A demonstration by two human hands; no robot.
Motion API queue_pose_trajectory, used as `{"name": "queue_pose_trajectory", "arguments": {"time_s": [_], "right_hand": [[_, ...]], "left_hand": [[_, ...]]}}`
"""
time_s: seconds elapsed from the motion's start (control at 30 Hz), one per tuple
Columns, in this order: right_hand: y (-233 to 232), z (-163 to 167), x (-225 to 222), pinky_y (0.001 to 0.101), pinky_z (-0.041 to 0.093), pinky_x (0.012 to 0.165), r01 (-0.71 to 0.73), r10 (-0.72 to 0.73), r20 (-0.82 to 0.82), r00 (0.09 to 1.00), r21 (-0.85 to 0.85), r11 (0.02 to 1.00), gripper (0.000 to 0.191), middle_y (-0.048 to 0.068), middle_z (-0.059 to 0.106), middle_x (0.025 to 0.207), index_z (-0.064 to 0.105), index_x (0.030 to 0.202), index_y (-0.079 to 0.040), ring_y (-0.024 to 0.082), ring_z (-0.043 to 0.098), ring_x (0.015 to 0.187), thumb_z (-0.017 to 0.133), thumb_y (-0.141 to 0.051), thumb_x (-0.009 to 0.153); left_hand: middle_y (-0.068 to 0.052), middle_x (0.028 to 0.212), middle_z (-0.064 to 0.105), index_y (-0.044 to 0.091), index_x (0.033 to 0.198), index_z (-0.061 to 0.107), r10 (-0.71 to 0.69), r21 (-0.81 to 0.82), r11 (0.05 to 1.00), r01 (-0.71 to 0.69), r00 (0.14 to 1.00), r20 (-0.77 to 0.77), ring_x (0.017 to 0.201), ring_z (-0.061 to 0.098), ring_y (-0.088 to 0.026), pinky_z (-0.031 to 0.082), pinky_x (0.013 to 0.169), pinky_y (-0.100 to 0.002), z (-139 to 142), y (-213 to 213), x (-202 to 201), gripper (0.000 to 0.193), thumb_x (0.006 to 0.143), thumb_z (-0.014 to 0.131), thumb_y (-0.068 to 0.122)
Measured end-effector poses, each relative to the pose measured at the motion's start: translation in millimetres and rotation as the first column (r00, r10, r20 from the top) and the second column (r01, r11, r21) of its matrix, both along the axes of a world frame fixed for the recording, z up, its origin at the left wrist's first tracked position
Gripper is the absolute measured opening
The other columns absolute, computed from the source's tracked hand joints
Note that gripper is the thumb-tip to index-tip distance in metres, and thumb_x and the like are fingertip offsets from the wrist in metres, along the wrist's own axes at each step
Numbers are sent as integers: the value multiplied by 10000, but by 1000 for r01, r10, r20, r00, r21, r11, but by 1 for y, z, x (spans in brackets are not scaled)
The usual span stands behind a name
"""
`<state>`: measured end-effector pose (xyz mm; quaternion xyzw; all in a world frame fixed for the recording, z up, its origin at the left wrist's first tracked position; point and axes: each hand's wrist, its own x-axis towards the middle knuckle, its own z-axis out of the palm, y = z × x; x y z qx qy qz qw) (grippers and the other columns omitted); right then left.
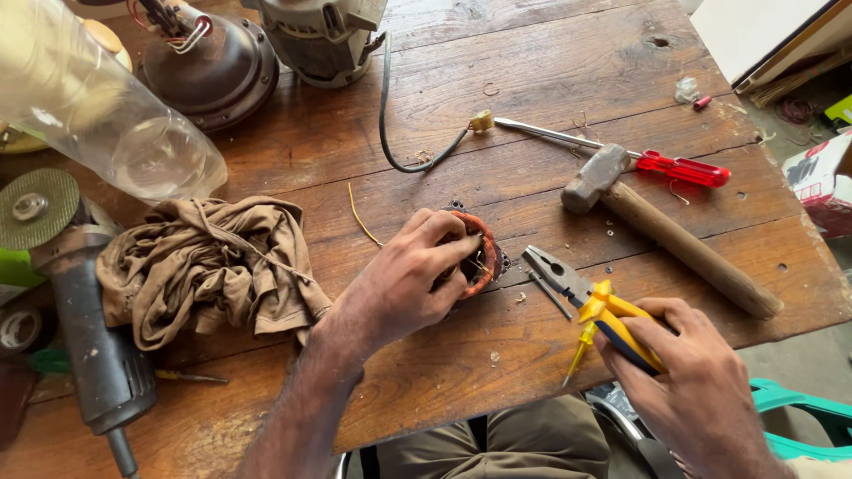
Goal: The person works at a wooden workbench dismantling a small electric motor armature. They pull copper windings out of the motor housing by hand, use pliers and a screwdriver to pry and cut the wire, and collect the extracted copper wire on the table.
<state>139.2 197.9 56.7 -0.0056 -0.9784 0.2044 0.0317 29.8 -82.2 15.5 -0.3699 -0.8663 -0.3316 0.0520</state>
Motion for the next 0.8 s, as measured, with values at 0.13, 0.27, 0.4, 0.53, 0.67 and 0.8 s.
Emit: {"name": "queue_pose_trajectory", "arguments": {"time_s": [0.13,0.27,0.4,0.53,0.67,0.8], "right_hand": [[2,-1,2,428,549,823,-12,12,-56,998,2,1000,266,103,704,1067,776,1031,-122,286,699,969,783,-271,811],[6,-8,3,417,548,810,-35,31,-89,996,-54,998,263,94,709,1046,772,1005,-121,289,699,942,803,-276,794],[12,-18,-2,402,565,790,-41,37,-69,997,-60,997,270,80,710,1036,781,969,-146,276,706,914,839,-289,747],[20,-28,-5,396,569,787,-81,76,-130,989,-35,996,344,65,716,1021,788,1007,-173,265,712,925,856,-305,697],[25,-36,-7,382,579,792,-81,73,-149,986,-43,996,347,45,723,1018,791,1015,-193,241,723,930,862,-328,703],[29,-47,-10,384,587,807,-27,22,-90,996,-64,998,379,47,727,1018,794,1043,-208,237,730,938,879,-345,699]], "left_hand": [[-159,1100,645,-28,948,709,4,-79,997,-5,1000,-9,1117,574,-280,507,1028,-411,8,6,2,187,943,595,120],[-193,1002,630,-58,910,672,11,-162,986,-35,989,-148,1076,562,-327,466,1051,-430,17,12,6,291,904,641,231],[-206,1020,640,-72,926,669,7,-118,993,-29,982,-189,1092,562,-349,462,1038,-423,24,14,7,390,870,685,313],[-210,1050,650,-43,854,685,-15,-218,976,-5,996,-90,1121,565,-360,450,1055,-437,31,12,3,416,886,704,371],[-193,1075,650,-22,884,697,-129,-276,944,184,970,205,1148,558,-337,444,1035,-430,41,4,-19,494,911,685,471],[-208,1084,653,11,917,723,-270,-264,899,349,918,291,1114,569,-375,466,974,-455,47,9,-41,445,863,733,452]]}}
